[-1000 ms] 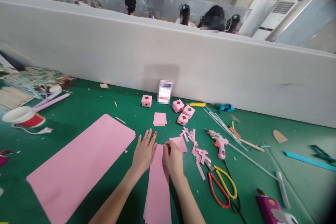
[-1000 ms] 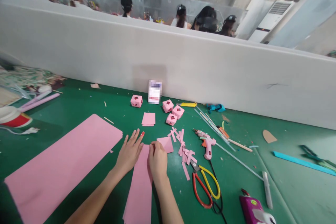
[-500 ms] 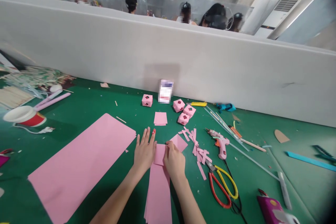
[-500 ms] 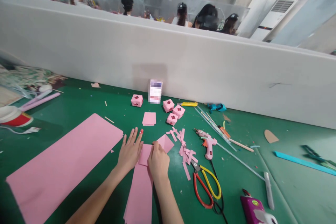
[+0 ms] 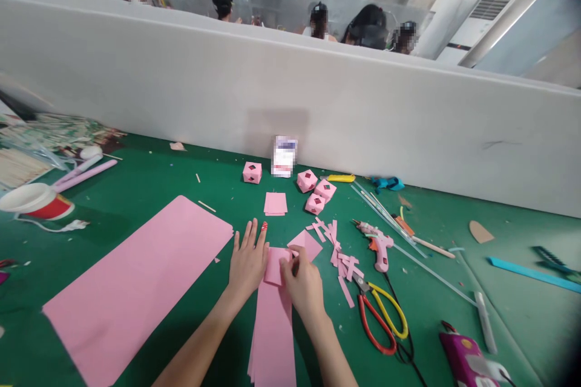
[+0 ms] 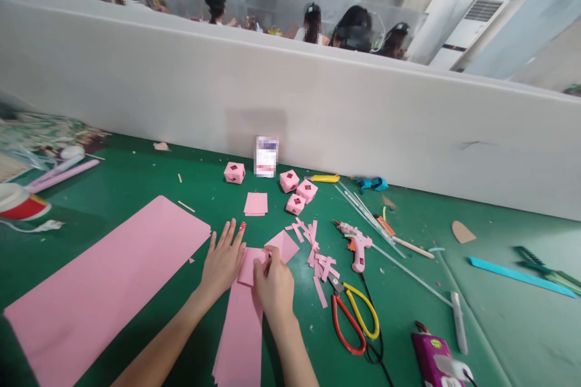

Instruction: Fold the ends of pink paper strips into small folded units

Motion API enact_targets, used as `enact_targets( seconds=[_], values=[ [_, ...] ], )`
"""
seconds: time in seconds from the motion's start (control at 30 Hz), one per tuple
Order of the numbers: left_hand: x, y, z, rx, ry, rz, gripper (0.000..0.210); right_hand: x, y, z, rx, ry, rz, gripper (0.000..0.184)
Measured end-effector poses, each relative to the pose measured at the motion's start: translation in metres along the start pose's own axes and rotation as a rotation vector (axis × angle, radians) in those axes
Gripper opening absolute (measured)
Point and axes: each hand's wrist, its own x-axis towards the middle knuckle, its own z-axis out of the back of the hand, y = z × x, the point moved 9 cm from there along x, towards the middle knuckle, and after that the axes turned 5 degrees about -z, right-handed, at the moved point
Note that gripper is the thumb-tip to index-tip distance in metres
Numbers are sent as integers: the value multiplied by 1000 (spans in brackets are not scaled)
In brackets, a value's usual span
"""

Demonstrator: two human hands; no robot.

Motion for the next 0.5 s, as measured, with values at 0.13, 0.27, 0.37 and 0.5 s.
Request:
enact_targets(
  seconds=[0.13, 0.27, 0.37, 0.5],
  values=[
    [0, 0, 0, -2, -5, -6, 52, -2, 2, -8, 150, 39, 6, 34],
    [0, 1, -1, -3, -13, -13, 52, -2, 4, -9, 268, -1, 17, 40],
    [-1, 1, -1, -6, -17, -11, 52, -2, 2, -11, 272, -14, -3, 49],
    [-1, 1, -1, -11, -17, -9, 52, -3, 1, -16, 214, 10, 9, 45]
  ],
)
